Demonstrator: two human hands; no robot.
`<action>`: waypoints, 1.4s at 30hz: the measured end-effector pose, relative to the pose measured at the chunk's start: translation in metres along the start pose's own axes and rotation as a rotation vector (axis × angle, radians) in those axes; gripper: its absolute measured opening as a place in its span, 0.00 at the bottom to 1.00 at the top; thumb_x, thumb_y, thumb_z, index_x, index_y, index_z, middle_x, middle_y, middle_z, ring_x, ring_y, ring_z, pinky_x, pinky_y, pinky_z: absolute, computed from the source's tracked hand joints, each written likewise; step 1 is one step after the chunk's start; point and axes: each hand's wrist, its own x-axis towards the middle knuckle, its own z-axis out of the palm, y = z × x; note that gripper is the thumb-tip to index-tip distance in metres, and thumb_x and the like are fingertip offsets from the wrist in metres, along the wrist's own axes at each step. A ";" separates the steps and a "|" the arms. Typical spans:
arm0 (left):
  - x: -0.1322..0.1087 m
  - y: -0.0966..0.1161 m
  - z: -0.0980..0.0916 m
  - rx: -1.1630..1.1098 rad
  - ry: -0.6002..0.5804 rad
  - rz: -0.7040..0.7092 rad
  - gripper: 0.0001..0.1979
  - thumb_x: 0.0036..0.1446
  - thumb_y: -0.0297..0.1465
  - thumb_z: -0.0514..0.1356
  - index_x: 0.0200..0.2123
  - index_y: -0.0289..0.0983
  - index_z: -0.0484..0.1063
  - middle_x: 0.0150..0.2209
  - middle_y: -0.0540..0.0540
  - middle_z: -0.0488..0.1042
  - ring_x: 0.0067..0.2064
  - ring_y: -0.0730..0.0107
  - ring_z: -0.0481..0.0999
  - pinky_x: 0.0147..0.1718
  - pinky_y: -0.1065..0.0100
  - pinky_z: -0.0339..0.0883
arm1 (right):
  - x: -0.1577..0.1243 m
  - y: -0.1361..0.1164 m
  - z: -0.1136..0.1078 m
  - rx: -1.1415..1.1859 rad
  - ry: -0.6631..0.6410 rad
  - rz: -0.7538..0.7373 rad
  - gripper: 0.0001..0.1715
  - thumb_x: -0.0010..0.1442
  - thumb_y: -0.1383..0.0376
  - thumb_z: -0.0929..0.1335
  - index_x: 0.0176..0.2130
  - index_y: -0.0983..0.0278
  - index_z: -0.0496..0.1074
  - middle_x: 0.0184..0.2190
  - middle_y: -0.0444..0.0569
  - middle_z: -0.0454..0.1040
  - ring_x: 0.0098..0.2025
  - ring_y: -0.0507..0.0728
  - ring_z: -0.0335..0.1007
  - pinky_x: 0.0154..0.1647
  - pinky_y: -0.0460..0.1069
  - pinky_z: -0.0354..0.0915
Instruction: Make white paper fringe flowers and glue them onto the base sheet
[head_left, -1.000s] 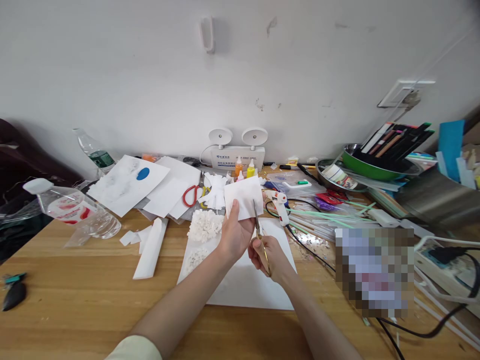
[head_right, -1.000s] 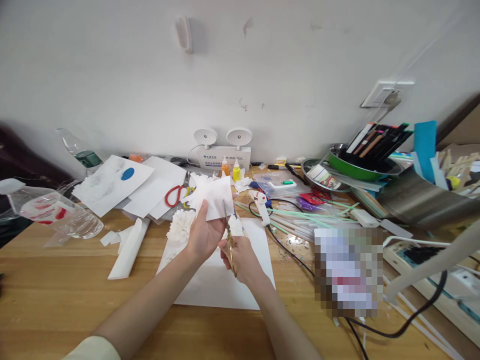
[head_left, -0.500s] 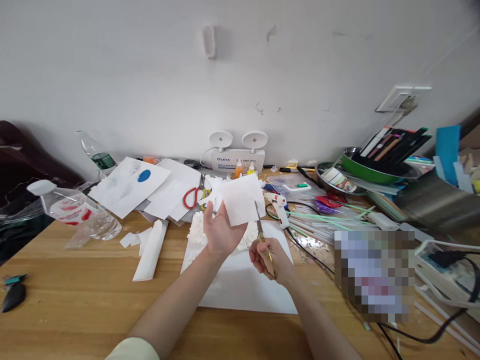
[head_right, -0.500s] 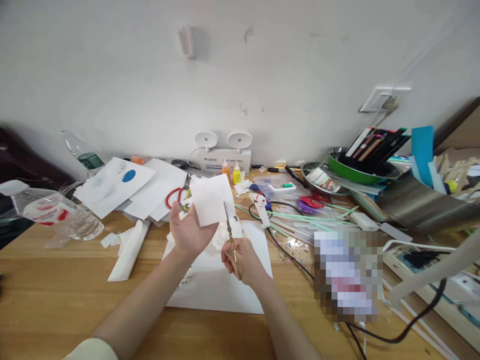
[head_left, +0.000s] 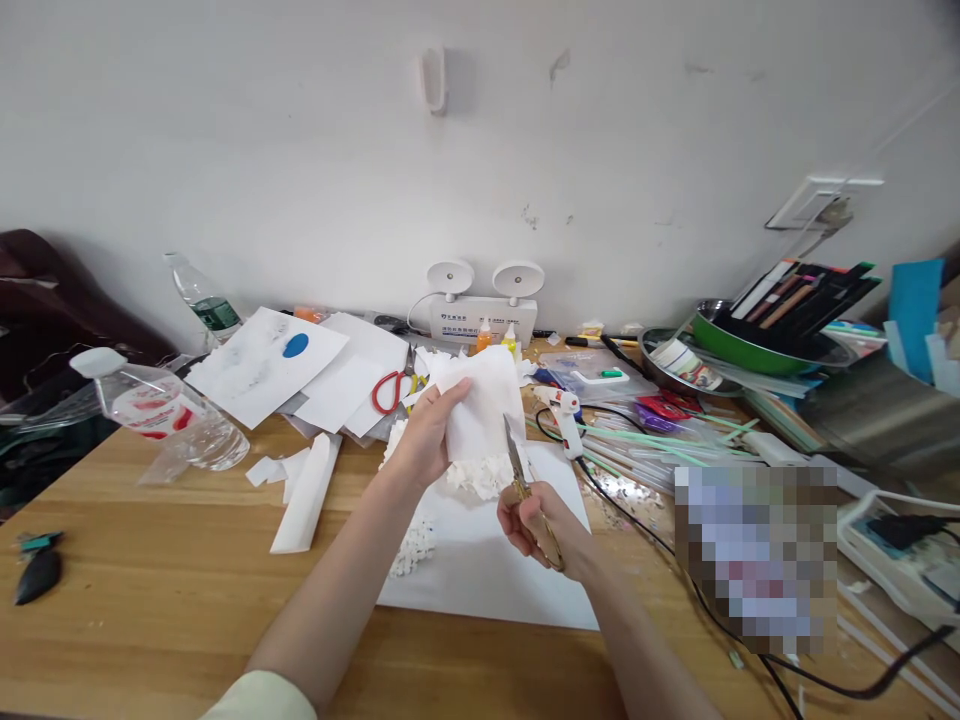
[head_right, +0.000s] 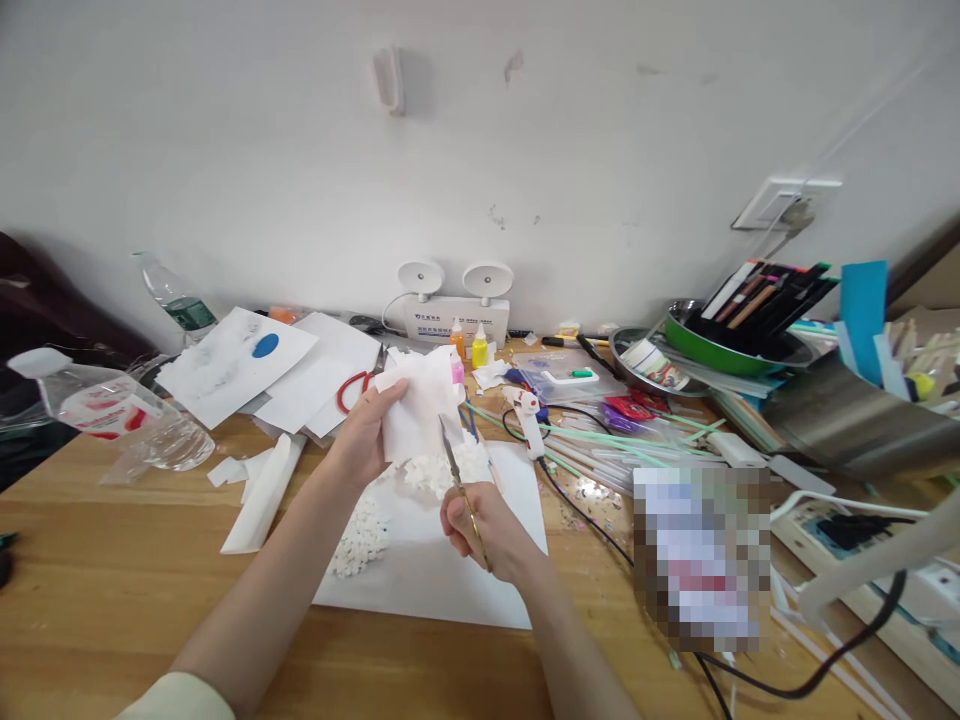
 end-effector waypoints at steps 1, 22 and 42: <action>-0.001 -0.001 0.002 -0.001 0.003 -0.002 0.11 0.46 0.32 0.62 0.34 0.34 0.71 0.28 0.46 0.77 0.32 0.65 0.76 0.34 0.68 0.68 | 0.000 0.000 0.000 -0.007 0.011 -0.030 0.39 0.43 0.33 0.53 0.21 0.66 0.60 0.11 0.39 0.56 0.11 0.44 0.44 0.08 0.41 0.41; -0.011 -0.016 0.019 0.006 -0.044 -0.084 0.09 0.45 0.32 0.62 0.31 0.34 0.71 0.26 0.48 0.76 0.27 0.70 0.74 0.29 0.71 0.65 | 0.004 -0.004 -0.001 -0.036 0.184 -0.086 0.39 0.42 0.32 0.51 0.23 0.64 0.61 0.14 0.41 0.54 0.15 0.46 0.45 0.13 0.44 0.42; -0.010 -0.012 0.018 0.016 0.023 -0.109 0.11 0.45 0.35 0.61 0.30 0.33 0.71 0.27 0.46 0.74 0.28 0.68 0.73 0.28 0.70 0.66 | 0.009 0.002 0.002 0.099 0.234 0.005 0.36 0.42 0.34 0.58 0.18 0.65 0.59 0.10 0.39 0.53 0.12 0.45 0.46 0.12 0.43 0.39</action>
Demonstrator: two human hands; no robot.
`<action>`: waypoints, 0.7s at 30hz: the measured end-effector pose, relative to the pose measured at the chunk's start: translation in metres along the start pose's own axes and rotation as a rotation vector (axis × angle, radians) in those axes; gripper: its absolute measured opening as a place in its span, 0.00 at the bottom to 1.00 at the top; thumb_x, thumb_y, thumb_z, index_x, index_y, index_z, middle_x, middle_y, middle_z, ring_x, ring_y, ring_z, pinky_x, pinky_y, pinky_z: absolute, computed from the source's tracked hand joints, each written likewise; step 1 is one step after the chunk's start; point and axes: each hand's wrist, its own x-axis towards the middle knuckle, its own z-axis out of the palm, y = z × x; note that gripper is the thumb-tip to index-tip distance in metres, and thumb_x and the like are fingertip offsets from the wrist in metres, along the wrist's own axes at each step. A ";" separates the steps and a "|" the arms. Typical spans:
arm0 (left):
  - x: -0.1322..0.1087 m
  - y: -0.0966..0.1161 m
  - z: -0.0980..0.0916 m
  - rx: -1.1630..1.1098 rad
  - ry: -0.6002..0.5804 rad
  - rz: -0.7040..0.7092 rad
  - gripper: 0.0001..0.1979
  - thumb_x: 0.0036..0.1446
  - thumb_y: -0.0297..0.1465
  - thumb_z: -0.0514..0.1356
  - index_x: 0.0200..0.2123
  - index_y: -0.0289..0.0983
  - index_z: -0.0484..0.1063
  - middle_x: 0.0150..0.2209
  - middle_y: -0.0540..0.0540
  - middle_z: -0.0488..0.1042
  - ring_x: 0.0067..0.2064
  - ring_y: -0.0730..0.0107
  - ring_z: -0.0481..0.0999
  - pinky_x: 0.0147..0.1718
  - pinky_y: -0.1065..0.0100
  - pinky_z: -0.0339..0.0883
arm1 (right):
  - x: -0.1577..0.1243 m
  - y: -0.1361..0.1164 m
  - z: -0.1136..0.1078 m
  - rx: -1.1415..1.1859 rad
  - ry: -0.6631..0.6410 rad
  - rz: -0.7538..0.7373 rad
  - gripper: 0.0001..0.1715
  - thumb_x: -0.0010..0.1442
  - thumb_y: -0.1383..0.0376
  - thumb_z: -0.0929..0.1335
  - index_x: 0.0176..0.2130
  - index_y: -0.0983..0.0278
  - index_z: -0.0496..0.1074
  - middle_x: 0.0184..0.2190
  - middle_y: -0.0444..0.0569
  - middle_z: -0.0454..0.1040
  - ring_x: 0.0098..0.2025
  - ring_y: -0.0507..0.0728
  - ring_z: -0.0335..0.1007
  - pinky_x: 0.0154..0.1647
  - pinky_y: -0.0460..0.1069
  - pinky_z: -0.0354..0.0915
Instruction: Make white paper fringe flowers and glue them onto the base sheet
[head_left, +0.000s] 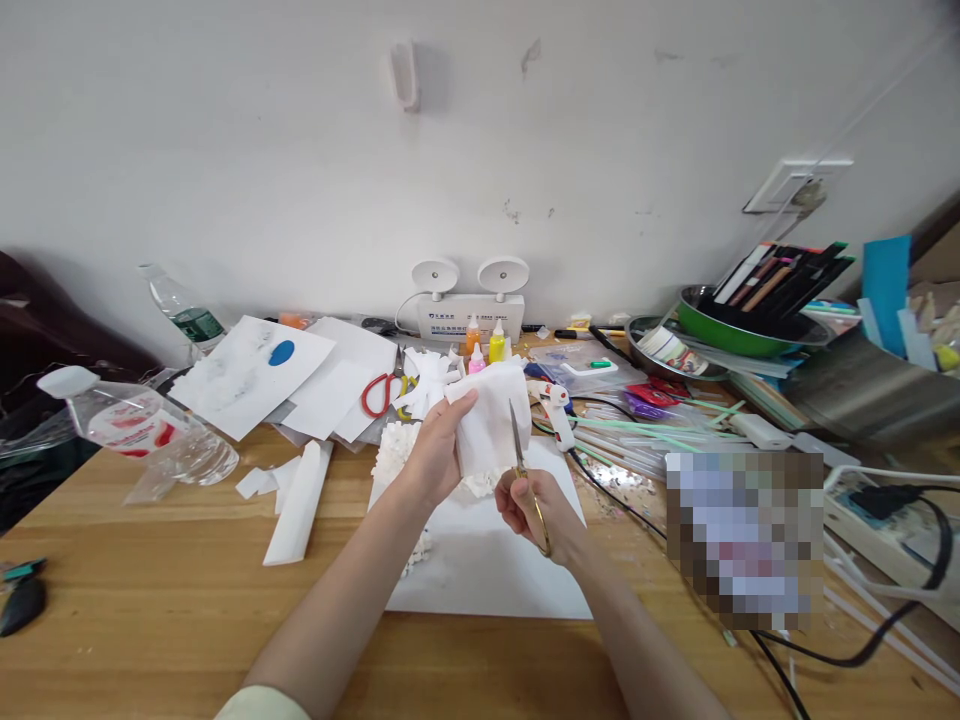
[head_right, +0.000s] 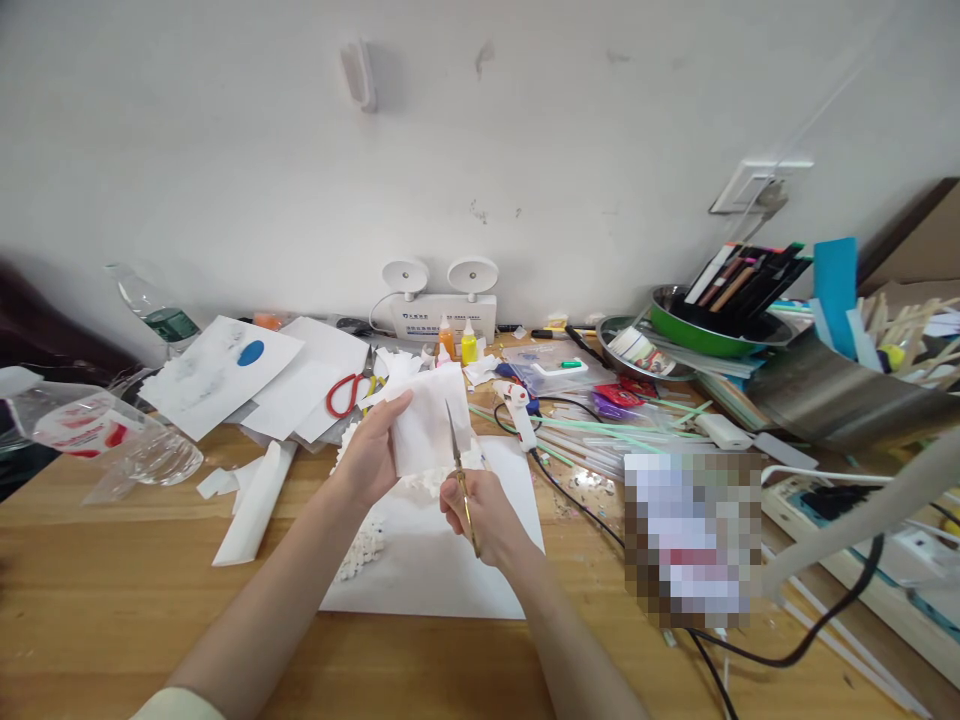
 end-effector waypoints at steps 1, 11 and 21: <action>0.000 0.000 0.000 -0.001 -0.008 0.005 0.11 0.45 0.35 0.61 0.30 0.33 0.71 0.27 0.46 0.75 0.29 0.68 0.73 0.28 0.70 0.66 | 0.000 0.000 0.000 0.003 0.004 0.006 0.36 0.42 0.35 0.58 0.18 0.65 0.59 0.09 0.39 0.53 0.12 0.45 0.46 0.12 0.43 0.40; 0.001 -0.001 0.001 0.005 0.018 0.001 0.11 0.42 0.36 0.63 0.27 0.33 0.71 0.25 0.47 0.74 0.27 0.68 0.73 0.26 0.71 0.64 | 0.002 0.004 0.000 -0.007 0.049 0.079 0.34 0.42 0.36 0.60 0.18 0.64 0.60 0.08 0.40 0.56 0.10 0.45 0.47 0.09 0.42 0.41; 0.005 0.004 -0.010 -0.109 -0.028 -0.052 0.15 0.44 0.35 0.61 0.36 0.34 0.72 0.30 0.45 0.76 0.35 0.61 0.75 0.34 0.67 0.67 | -0.001 0.000 0.003 -0.052 -0.033 0.107 0.34 0.44 0.37 0.59 0.18 0.65 0.60 0.07 0.39 0.56 0.07 0.44 0.43 0.07 0.41 0.40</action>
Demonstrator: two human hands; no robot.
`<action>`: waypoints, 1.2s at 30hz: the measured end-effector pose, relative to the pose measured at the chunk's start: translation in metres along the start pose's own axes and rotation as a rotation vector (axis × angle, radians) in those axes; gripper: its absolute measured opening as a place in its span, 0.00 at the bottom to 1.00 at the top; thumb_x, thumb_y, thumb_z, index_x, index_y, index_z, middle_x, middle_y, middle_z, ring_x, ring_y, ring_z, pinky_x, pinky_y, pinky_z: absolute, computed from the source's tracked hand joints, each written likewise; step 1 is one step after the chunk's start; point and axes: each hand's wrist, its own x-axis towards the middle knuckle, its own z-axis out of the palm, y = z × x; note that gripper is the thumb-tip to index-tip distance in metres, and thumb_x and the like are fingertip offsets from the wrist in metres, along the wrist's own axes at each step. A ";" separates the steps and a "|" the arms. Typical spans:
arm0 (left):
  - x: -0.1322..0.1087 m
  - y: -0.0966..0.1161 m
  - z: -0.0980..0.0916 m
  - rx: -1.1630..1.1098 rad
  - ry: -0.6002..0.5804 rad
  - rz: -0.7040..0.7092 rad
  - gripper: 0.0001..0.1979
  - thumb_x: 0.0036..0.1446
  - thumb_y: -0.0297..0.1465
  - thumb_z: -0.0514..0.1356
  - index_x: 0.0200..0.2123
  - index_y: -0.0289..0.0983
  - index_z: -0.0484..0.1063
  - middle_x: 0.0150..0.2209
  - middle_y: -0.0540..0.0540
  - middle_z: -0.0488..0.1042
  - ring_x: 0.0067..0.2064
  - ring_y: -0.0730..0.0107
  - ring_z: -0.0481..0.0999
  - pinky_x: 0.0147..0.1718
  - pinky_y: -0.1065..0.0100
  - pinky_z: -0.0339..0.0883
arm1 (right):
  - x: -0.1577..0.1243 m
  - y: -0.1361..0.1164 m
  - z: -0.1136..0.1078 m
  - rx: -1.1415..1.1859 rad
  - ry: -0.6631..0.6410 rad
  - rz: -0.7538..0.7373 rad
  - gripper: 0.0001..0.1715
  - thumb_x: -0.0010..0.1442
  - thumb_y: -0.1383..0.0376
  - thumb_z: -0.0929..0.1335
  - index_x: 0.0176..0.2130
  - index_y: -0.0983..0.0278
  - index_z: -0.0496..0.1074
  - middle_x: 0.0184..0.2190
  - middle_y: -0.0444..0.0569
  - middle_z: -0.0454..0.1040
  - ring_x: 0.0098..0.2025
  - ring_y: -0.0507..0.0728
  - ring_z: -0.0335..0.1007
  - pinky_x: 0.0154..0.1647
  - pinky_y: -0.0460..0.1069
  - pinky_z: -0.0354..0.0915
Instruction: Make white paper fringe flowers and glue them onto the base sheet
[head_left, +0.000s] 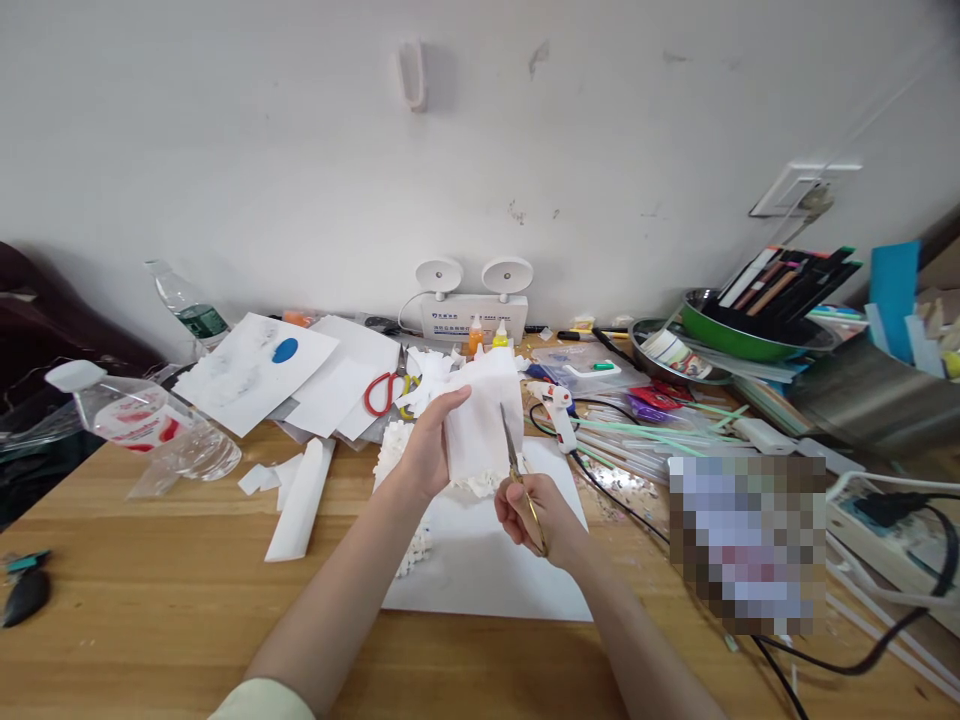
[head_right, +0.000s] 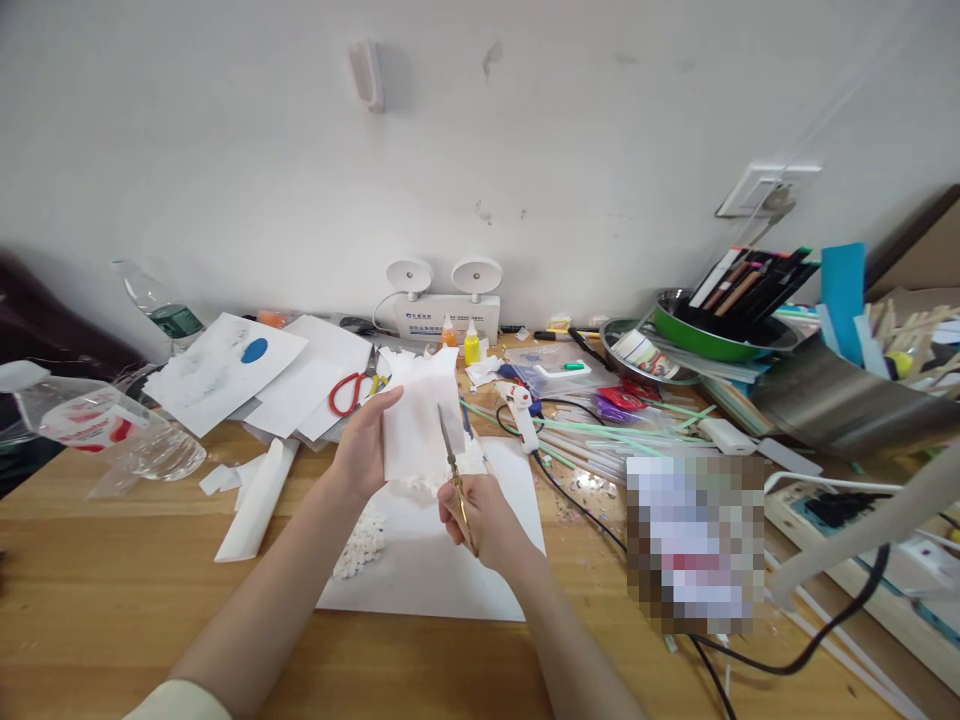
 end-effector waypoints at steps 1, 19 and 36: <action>0.001 0.001 -0.001 -0.016 -0.030 -0.012 0.15 0.45 0.35 0.61 0.37 0.34 0.72 0.31 0.44 0.76 0.36 0.60 0.75 0.36 0.65 0.67 | -0.001 -0.002 0.001 -0.010 -0.013 0.001 0.34 0.44 0.37 0.59 0.17 0.65 0.60 0.07 0.39 0.55 0.07 0.43 0.42 0.07 0.41 0.39; -0.003 -0.006 0.007 0.097 -0.022 -0.007 0.07 0.47 0.32 0.60 0.28 0.33 0.72 0.25 0.46 0.76 0.26 0.70 0.74 0.27 0.72 0.66 | -0.004 0.002 -0.004 -0.077 0.054 -0.199 0.37 0.47 0.35 0.52 0.22 0.65 0.61 0.13 0.41 0.56 0.13 0.45 0.47 0.11 0.42 0.43; -0.002 -0.012 0.007 0.091 -0.078 0.002 0.09 0.47 0.33 0.60 0.33 0.35 0.71 0.29 0.46 0.76 0.32 0.66 0.75 0.33 0.69 0.66 | -0.001 0.007 -0.004 0.010 0.111 -0.086 0.36 0.46 0.36 0.54 0.22 0.65 0.62 0.14 0.41 0.58 0.15 0.45 0.50 0.13 0.42 0.45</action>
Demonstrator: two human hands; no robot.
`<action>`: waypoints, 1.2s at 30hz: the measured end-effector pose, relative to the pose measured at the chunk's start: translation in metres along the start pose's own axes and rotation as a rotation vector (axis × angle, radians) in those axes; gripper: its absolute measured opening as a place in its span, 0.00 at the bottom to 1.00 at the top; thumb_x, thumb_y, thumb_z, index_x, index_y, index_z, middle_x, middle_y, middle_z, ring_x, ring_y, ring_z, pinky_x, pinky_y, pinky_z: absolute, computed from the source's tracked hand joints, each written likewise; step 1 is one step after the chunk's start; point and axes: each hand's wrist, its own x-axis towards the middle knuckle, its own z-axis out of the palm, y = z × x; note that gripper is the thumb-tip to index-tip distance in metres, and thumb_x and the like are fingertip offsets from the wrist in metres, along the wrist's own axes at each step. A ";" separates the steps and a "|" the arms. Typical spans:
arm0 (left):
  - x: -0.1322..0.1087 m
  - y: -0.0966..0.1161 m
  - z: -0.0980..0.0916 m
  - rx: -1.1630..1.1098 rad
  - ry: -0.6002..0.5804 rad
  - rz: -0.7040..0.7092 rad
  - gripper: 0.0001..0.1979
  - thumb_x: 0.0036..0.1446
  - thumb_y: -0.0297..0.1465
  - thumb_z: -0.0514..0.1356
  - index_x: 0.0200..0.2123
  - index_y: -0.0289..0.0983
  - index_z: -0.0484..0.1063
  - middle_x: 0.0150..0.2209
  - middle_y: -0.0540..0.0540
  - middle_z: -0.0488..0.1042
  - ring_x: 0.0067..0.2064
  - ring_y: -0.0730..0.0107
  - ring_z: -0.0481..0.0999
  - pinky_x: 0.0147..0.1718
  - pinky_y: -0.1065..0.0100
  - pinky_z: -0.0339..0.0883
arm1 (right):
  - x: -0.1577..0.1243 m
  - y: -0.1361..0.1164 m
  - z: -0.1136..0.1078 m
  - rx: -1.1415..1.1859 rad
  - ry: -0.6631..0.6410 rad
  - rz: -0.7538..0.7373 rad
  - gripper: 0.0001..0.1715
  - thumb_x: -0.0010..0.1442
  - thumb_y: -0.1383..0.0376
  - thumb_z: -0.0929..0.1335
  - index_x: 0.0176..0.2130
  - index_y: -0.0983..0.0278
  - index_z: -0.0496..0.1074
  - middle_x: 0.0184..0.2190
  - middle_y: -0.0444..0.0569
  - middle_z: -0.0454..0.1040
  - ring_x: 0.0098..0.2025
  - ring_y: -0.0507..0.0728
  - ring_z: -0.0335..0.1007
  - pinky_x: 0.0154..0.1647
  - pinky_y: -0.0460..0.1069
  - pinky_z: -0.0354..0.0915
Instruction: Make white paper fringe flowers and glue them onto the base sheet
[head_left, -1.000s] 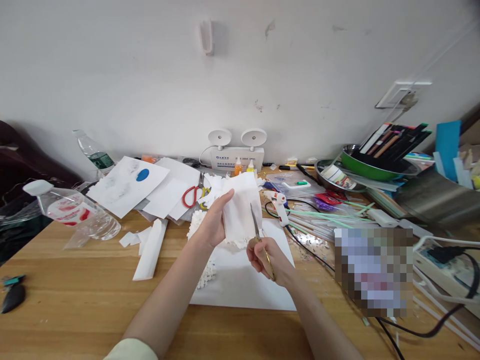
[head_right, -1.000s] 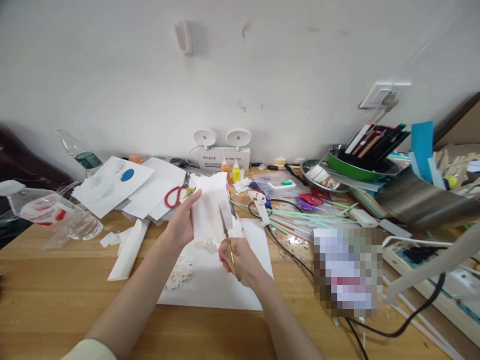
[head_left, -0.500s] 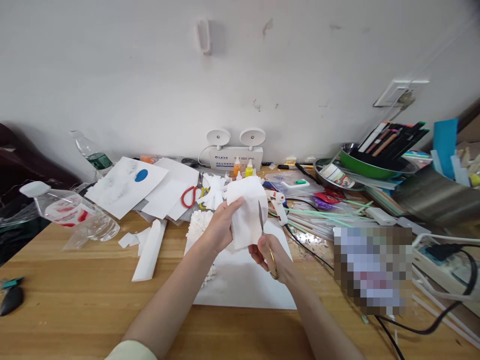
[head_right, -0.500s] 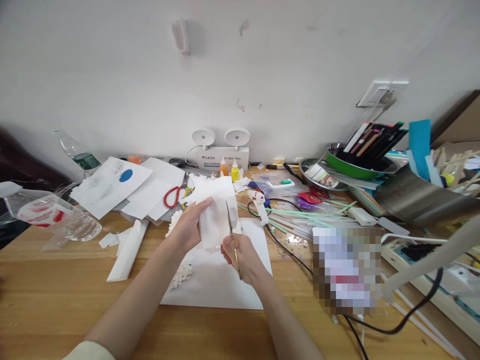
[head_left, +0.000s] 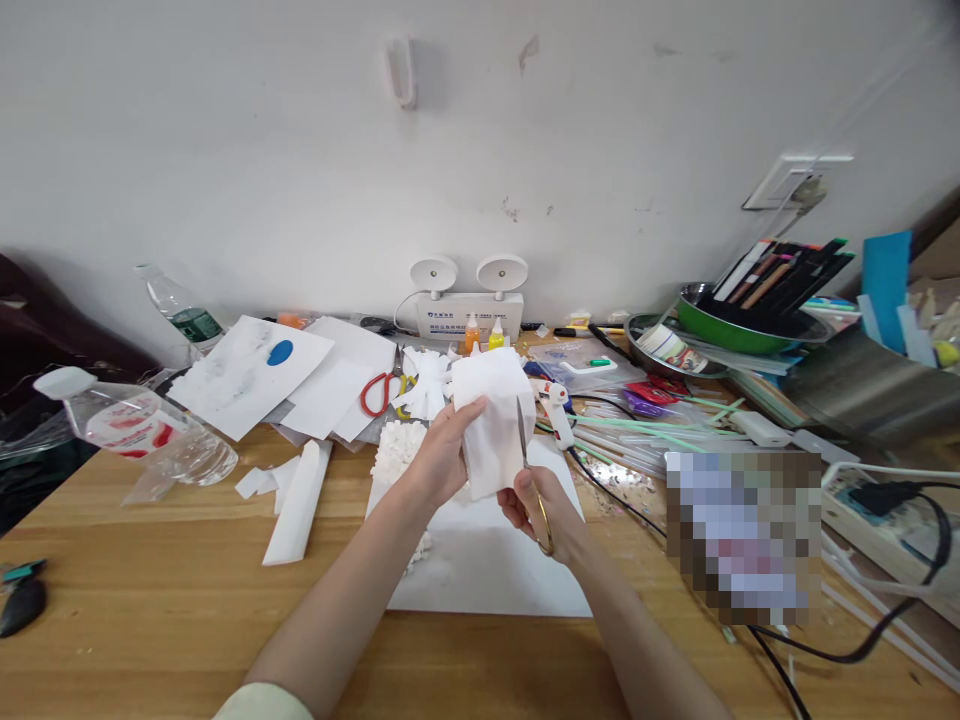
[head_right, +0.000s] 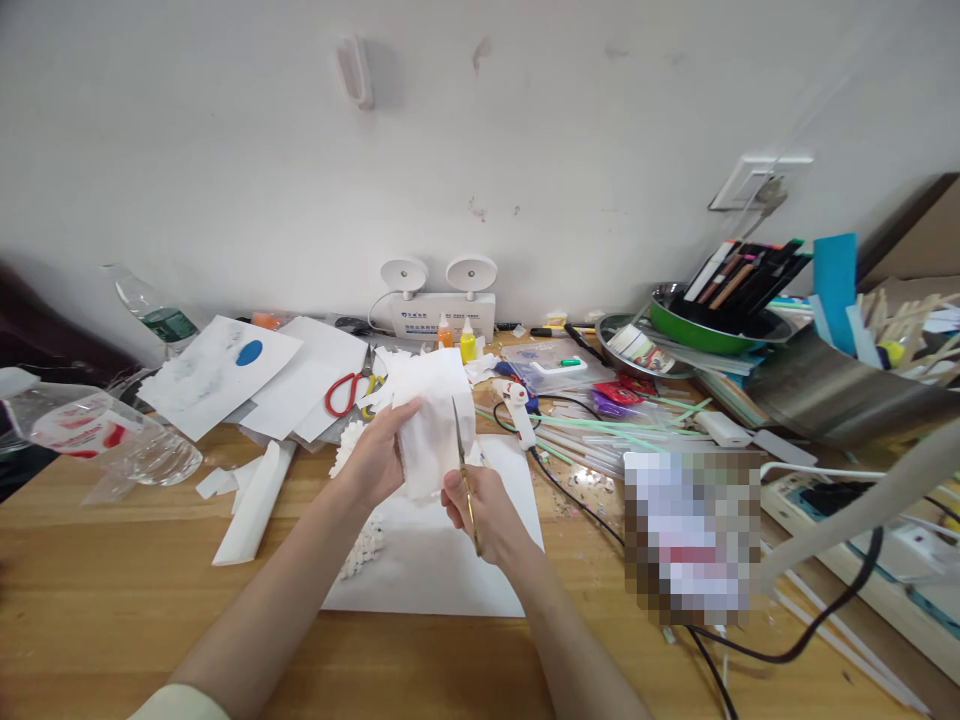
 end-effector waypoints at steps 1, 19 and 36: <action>0.000 0.000 -0.001 -0.005 0.008 -0.002 0.10 0.47 0.33 0.60 0.33 0.35 0.71 0.30 0.46 0.76 0.32 0.67 0.75 0.32 0.69 0.66 | 0.000 -0.001 0.000 -0.001 -0.007 0.001 0.37 0.46 0.35 0.54 0.22 0.65 0.61 0.14 0.41 0.58 0.15 0.45 0.49 0.13 0.42 0.44; 0.002 0.003 -0.003 -0.070 0.028 -0.020 0.10 0.47 0.35 0.60 0.29 0.33 0.71 0.28 0.47 0.75 0.31 0.69 0.73 0.32 0.71 0.65 | 0.003 -0.005 0.001 0.031 -0.020 0.046 0.35 0.44 0.36 0.58 0.19 0.65 0.61 0.07 0.41 0.58 0.07 0.44 0.44 0.07 0.42 0.41; -0.002 0.000 0.002 0.009 0.008 -0.021 0.11 0.50 0.34 0.59 0.34 0.33 0.72 0.30 0.44 0.77 0.34 0.63 0.76 0.34 0.68 0.68 | -0.005 -0.019 0.001 -0.106 0.014 -0.038 0.37 0.46 0.34 0.52 0.16 0.64 0.55 0.11 0.41 0.55 0.11 0.44 0.45 0.09 0.43 0.42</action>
